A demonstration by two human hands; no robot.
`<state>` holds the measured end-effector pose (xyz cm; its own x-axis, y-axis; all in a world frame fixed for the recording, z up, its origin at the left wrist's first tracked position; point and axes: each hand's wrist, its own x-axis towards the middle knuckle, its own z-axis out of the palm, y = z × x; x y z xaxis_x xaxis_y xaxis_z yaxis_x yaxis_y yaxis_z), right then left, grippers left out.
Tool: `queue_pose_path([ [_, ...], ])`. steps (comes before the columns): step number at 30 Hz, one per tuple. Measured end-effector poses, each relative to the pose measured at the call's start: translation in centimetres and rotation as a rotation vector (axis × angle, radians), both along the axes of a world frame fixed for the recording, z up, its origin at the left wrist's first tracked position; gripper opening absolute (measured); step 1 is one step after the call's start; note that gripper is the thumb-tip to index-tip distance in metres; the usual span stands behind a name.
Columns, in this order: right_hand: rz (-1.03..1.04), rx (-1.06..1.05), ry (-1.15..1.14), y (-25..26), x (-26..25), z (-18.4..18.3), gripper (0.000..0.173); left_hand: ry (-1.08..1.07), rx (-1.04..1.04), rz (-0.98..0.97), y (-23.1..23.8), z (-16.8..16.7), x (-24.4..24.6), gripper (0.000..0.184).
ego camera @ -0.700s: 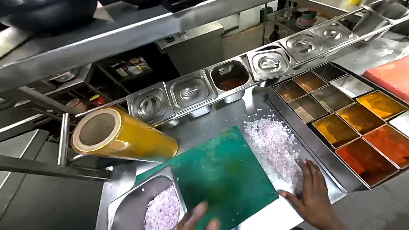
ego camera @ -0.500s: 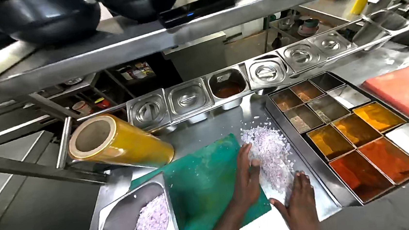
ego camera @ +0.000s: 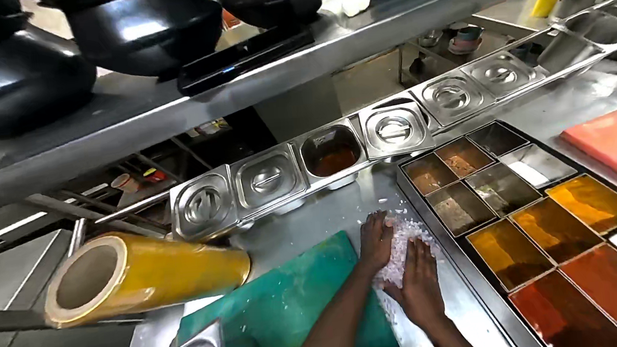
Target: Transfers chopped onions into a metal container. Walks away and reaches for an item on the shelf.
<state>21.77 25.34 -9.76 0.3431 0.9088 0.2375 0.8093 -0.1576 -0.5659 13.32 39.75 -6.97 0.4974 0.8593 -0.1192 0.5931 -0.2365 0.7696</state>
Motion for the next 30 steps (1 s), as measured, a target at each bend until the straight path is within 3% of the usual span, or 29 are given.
queue_pose_path([
  [3,0.064,0.068,0.330,-0.5,2.3,0.6,0.136,-0.194,-0.109,0.055,-0.3,0.7,-1.2,0.058],
  [8,0.061,0.038,0.347,2.1,4.4,0.1,0.101,-0.112,-0.009,0.230,-3.6,0.5,-0.3,0.064],
  [13,0.071,0.105,0.407,4.8,2.8,-0.3,0.067,-0.348,0.107,0.412,-6.8,-2.0,1.5,0.057],
  [15,0.046,0.141,0.620,5.2,2.6,0.2,0.059,-0.552,-0.020,0.469,-7.1,-1.8,2.5,0.057],
  [18,-0.079,0.186,1.169,5.5,2.4,1.5,0.053,-0.865,-0.236,0.588,-7.3,-0.9,4.0,0.059],
  [20,-0.155,0.245,1.520,5.5,2.3,2.5,0.055,-0.983,-0.323,0.685,-7.4,0.2,4.7,0.061],
  [23,-0.133,0.380,1.809,5.1,1.9,4.9,0.054,-1.058,-0.370,0.724,-7.7,2.9,4.9,0.063],
  [26,-0.034,0.473,1.861,4.6,1.4,8.6,0.055,-1.188,-0.347,0.638,-8.3,6.7,4.5,0.063],
  [30,0.287,0.534,1.775,4.5,0.3,15.3,0.052,-1.328,-0.251,0.529,-8.9,13.2,2.9,0.065],
])
